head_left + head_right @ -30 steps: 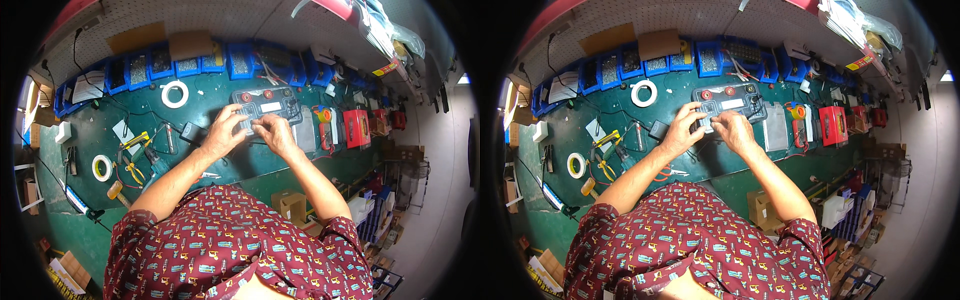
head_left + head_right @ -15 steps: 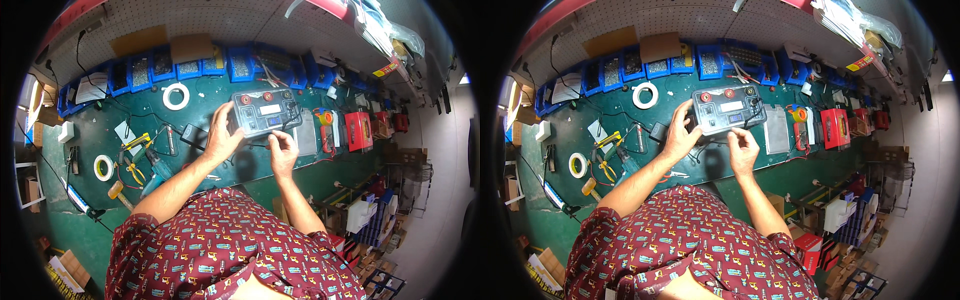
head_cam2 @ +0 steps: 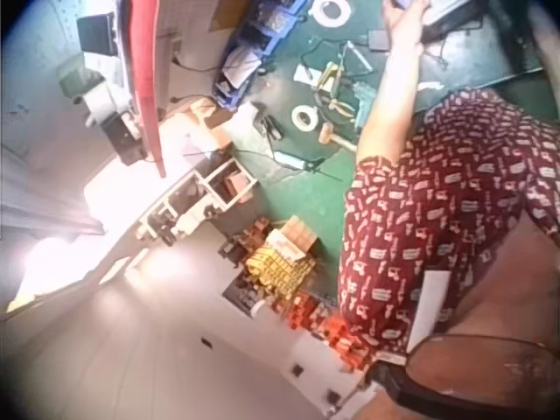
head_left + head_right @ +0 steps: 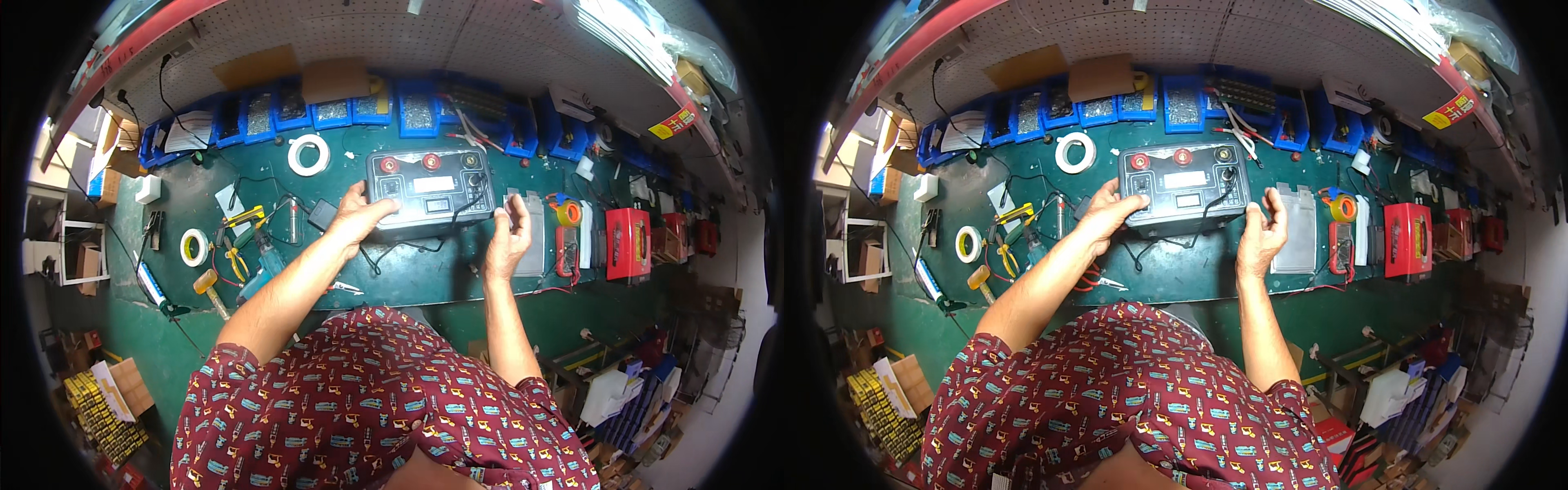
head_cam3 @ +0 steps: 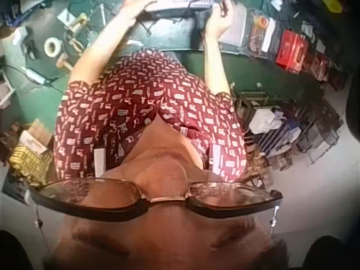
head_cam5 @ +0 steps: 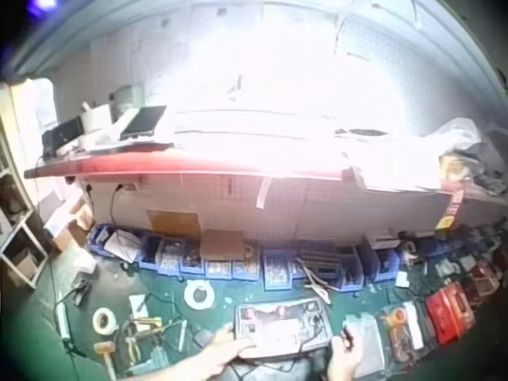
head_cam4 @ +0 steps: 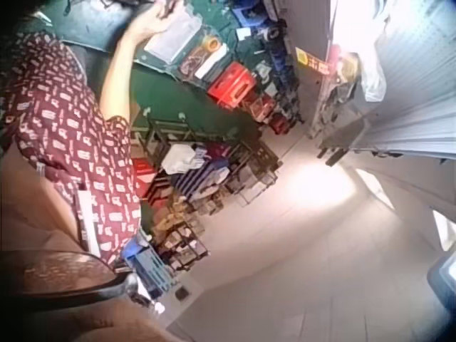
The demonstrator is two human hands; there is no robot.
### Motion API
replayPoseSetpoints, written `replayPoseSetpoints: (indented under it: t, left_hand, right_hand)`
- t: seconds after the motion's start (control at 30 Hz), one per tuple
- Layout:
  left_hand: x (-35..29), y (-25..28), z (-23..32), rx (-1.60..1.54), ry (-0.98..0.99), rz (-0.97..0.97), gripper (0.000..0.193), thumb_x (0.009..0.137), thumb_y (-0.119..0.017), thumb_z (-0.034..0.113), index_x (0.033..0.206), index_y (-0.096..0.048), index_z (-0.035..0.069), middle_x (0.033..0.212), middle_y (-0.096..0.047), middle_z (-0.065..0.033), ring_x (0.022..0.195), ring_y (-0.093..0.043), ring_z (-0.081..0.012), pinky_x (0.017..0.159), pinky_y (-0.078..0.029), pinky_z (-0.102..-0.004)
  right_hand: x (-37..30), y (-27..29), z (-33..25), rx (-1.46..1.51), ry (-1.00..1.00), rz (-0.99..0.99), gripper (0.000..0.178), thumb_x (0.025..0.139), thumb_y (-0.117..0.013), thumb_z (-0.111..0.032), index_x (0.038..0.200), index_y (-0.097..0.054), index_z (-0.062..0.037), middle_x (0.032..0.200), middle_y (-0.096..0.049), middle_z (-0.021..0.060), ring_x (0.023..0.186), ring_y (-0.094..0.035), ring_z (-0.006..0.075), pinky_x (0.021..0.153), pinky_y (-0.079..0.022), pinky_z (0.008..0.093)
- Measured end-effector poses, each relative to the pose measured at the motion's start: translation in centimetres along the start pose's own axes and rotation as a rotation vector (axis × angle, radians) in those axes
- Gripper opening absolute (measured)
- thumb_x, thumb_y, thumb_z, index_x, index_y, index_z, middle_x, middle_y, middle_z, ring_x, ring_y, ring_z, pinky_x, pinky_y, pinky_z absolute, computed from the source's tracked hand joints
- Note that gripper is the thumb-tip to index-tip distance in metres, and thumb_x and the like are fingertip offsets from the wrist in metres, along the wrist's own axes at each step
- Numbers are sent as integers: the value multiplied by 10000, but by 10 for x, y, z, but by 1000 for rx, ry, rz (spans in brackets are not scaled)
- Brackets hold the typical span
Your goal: The person works on a small electronic device at a cluttered workbench. They use scissors to cut wires, pliers to strip insulation, and a screwdriver to tighten connections on the device's terminals. The person repeatedly strips and connects wires to the device throughout the clip.
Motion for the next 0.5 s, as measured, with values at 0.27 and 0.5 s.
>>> replayPoseSetpoints:
  t: [0.27, 0.5]
  left_hand:
    - [-8, -6, 6, 43, 19, 14, 498, 873, -756, 147, 1303, -571, -25, 1143, -716, -124, 1023, -689, -189, 947, -529, -317]
    - [-26, -12, -1, -96, -61, 63, 651, 918, -754, 182, 1459, -458, -27, 1269, -656, -124, 1148, -634, -182, 1019, -494, -321]
  right_hand:
    - [3, -21, 11, 60, -106, -227, 469, 987, -590, -95, 1420, -541, 77, 1349, -641, 179, 1164, -623, 193, 1016, -469, 301]
    - [6, -19, 7, 105, -136, -297, 463, 998, -570, -76, 1434, -523, 72, 1303, -645, 147, 1102, -624, 151, 970, -483, 275]
Point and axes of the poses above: each hand's wrist, its own x-axis towards the middle knuckle, its own y-axis out of the back of the hand, z = x × y, the point moved 7 cm from there along x, towards the middle knuckle
